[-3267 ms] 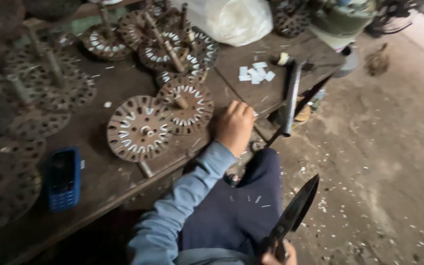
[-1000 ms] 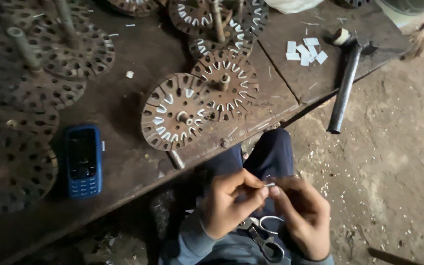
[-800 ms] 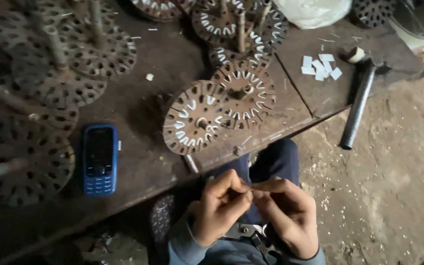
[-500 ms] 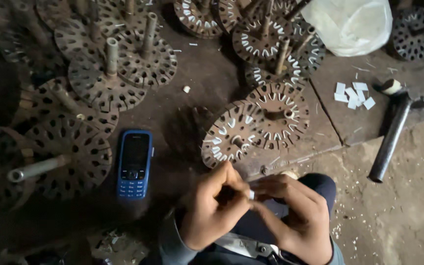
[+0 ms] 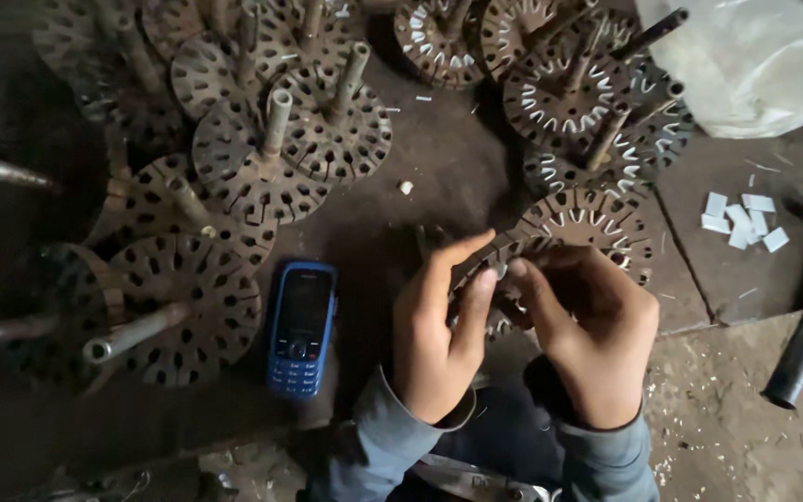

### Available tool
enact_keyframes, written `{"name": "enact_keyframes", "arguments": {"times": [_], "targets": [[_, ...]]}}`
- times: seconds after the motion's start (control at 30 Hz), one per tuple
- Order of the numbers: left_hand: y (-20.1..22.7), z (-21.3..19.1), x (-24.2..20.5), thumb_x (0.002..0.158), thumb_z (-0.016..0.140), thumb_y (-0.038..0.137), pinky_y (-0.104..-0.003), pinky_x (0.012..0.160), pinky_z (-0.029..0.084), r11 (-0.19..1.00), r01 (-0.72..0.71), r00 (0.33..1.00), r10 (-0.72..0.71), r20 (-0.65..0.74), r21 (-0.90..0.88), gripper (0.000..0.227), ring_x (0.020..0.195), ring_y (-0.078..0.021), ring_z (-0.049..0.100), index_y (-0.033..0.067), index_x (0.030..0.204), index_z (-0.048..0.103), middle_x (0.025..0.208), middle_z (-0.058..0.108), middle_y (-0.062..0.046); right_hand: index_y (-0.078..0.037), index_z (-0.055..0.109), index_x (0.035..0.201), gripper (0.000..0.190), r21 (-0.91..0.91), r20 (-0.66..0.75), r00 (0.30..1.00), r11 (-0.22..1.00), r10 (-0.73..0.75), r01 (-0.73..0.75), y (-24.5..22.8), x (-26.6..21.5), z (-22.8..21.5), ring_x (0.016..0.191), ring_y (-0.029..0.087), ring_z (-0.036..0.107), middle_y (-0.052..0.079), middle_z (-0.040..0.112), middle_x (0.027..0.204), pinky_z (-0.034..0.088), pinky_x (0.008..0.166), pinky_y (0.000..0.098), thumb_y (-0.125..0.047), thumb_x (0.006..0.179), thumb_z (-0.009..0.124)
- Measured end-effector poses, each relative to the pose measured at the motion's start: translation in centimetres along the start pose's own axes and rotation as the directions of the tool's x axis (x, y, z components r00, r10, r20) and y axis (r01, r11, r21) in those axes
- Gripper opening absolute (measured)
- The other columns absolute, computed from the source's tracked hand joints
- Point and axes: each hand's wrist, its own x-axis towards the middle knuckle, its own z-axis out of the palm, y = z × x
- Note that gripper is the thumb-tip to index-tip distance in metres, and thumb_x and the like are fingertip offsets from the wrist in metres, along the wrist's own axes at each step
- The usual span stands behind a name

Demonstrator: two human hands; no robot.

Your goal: The person repeatedly picks small white rectangular pieces from a pile, folds them, and inserts them into slots on circular metal motor armatures. The person uses scissors to trim the pieces and occasionally checks a feature phone placed on the table.

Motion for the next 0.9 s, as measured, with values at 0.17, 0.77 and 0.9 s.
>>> {"name": "enact_keyframes", "arguments": {"times": [0.17,0.77,0.9], "targets": [[-0.6,0.3,-0.2,0.109,0.059,0.012,-0.035,0.102,0.056,0.998,-0.057,0.998,0.057,-0.029,0.013,0.026,0.116,-0.0281,0.073,-0.0004,0.132,0.061,0.125,0.072,-0.018,0.001,0.070,0.107,0.015,-0.386,-0.058,0.935,0.872,-0.349,0.301,-0.9,-0.2,1.0,0.078,0.016,0.072,0.012,0.072,0.094,0.054,0.071,0.0278,0.001,0.095,0.077],[-0.4,0.6,0.3,0.090,0.082,0.003,-0.027,0.088,0.060,0.997,0.036,0.999,-0.038,-0.024,-0.063,0.040,0.100,-0.0128,0.075,0.0007,0.125,0.062,0.110,0.078,-0.011,0.002,0.062,0.117,0.033,-0.119,-0.018,0.922,0.916,-0.387,0.382,0.6,0.2,-0.5,0.097,0.021,0.069,0.017,0.061,0.119,0.057,0.079,0.0256,0.010,0.085,0.067],[-0.8,0.5,0.3,0.092,0.080,0.003,-0.027,0.090,0.060,0.995,0.038,0.999,-0.041,-0.029,-0.091,0.039,0.101,-0.0121,0.074,0.0008,0.125,0.061,0.111,0.077,-0.010,0.002,0.063,0.126,0.038,-0.153,0.071,0.902,0.889,-0.426,0.432,0.8,0.7,-0.6,0.111,0.028,0.067,0.019,0.061,0.131,0.055,0.084,0.0300,0.010,0.089,0.066]]}}
